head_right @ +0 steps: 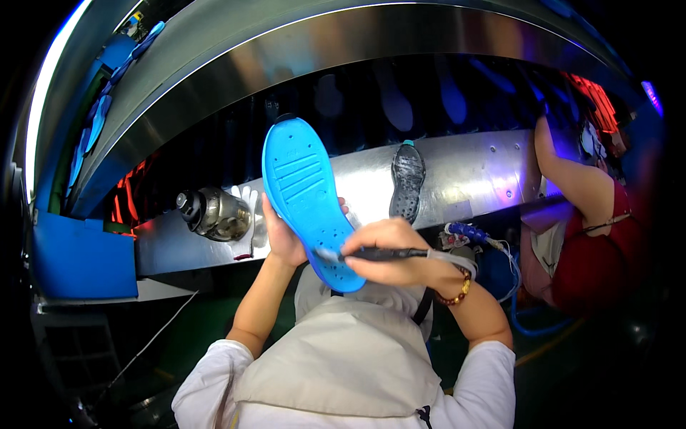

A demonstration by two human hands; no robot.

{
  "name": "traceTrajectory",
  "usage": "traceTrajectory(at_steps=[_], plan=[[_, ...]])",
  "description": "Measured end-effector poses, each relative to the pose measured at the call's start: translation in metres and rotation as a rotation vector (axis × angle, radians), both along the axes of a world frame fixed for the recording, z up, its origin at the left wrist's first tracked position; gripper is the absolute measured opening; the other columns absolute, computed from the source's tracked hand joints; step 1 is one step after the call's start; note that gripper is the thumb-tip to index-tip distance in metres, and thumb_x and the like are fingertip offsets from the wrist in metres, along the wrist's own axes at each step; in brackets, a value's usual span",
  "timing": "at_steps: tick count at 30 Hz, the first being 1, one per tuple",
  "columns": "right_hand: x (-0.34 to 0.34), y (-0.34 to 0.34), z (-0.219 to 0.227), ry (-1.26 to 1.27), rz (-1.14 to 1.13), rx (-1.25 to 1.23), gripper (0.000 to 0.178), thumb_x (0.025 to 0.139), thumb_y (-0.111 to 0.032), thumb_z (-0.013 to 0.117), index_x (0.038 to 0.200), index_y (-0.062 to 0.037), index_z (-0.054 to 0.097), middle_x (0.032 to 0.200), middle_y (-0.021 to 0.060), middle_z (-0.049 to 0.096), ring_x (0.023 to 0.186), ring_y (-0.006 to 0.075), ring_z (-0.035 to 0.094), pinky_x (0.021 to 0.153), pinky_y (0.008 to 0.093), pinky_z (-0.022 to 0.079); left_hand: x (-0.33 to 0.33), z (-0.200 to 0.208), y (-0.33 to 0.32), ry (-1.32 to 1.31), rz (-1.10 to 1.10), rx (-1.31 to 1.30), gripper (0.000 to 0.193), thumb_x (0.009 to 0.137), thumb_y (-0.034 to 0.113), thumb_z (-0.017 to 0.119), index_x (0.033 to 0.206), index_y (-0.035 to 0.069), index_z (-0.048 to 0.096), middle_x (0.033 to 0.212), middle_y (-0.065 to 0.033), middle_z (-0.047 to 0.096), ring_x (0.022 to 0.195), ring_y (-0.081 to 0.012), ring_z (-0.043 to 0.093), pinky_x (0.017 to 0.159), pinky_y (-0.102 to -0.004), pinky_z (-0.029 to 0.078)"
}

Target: The person uses a brush to apply a liquid substance across the bottom of blue shoe soles at a manufacturing line, taking them from a conveyor belt and placing them back after finishing.

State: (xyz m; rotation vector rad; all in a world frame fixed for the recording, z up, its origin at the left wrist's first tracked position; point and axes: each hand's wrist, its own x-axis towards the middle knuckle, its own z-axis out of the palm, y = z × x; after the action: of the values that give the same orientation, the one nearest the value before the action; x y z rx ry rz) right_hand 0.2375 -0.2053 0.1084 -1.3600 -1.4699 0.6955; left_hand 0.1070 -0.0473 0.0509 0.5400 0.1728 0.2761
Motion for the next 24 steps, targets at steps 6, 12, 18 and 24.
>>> traceTrajectory(at_steps=[6, 12, 18, 24], plan=[[0.013, 0.039, 0.025, 0.253, -0.369, 0.014, 0.019, 0.073, -0.002, 0.062, 0.091, 0.0025, 0.062, 0.085, 0.0091, 0.064, 0.077, 0.0123, 0.059, 0.066, 0.0241, 0.048, 0.01, 0.008, -0.029, -0.162, -0.153, -0.087, 0.083, 0.079, 0.071, 0.013, 0.136, 0.011, 0.021, 0.129, -0.0142, 0.04, 0.115, -0.031, 0.042, 0.097, -0.0456, 0.034], [0.005, 0.026, 0.023, 0.28, 0.078, 0.114, 0.019, 0.067, -0.001, 0.066, 0.085, 0.0019, 0.064, 0.085, 0.0149, 0.064, 0.081, 0.0225, 0.062, 0.072, 0.0299, 0.049, 0.009, 0.018, -0.02, 0.021, 0.046, -0.067, 0.086, 0.078, 0.072, 0.006, 0.132, 0.009, 0.029, 0.122, -0.0141, 0.046, 0.108, -0.0285, 0.049, 0.093, -0.0428, 0.039], [0.008, 0.026, 0.015, 0.05, 0.003, 0.212, 0.018, 0.068, -0.006, 0.068, 0.085, -0.0013, 0.065, 0.079, 0.0113, 0.065, 0.08, 0.0181, 0.062, 0.072, 0.027, 0.048, 0.018, 0.034, -0.023, 0.214, 0.274, -0.013, 0.086, 0.078, 0.071, 0.006, 0.128, 0.007, 0.036, 0.118, -0.0172, 0.049, 0.099, -0.0303, 0.054, 0.084, -0.0415, 0.045], [0.017, 0.02, 0.012, 0.135, -0.169, 0.141, 0.017, 0.066, -0.005, 0.068, 0.083, -0.0026, 0.066, 0.083, 0.0117, 0.065, 0.081, 0.0223, 0.063, 0.077, 0.0307, 0.047, 0.022, 0.03, -0.012, -0.043, 0.208, -0.006, 0.096, 0.074, 0.076, 0.003, 0.123, 0.002, 0.039, 0.099, -0.0233, 0.057, 0.086, -0.0319, 0.059, 0.079, -0.043, 0.047]])
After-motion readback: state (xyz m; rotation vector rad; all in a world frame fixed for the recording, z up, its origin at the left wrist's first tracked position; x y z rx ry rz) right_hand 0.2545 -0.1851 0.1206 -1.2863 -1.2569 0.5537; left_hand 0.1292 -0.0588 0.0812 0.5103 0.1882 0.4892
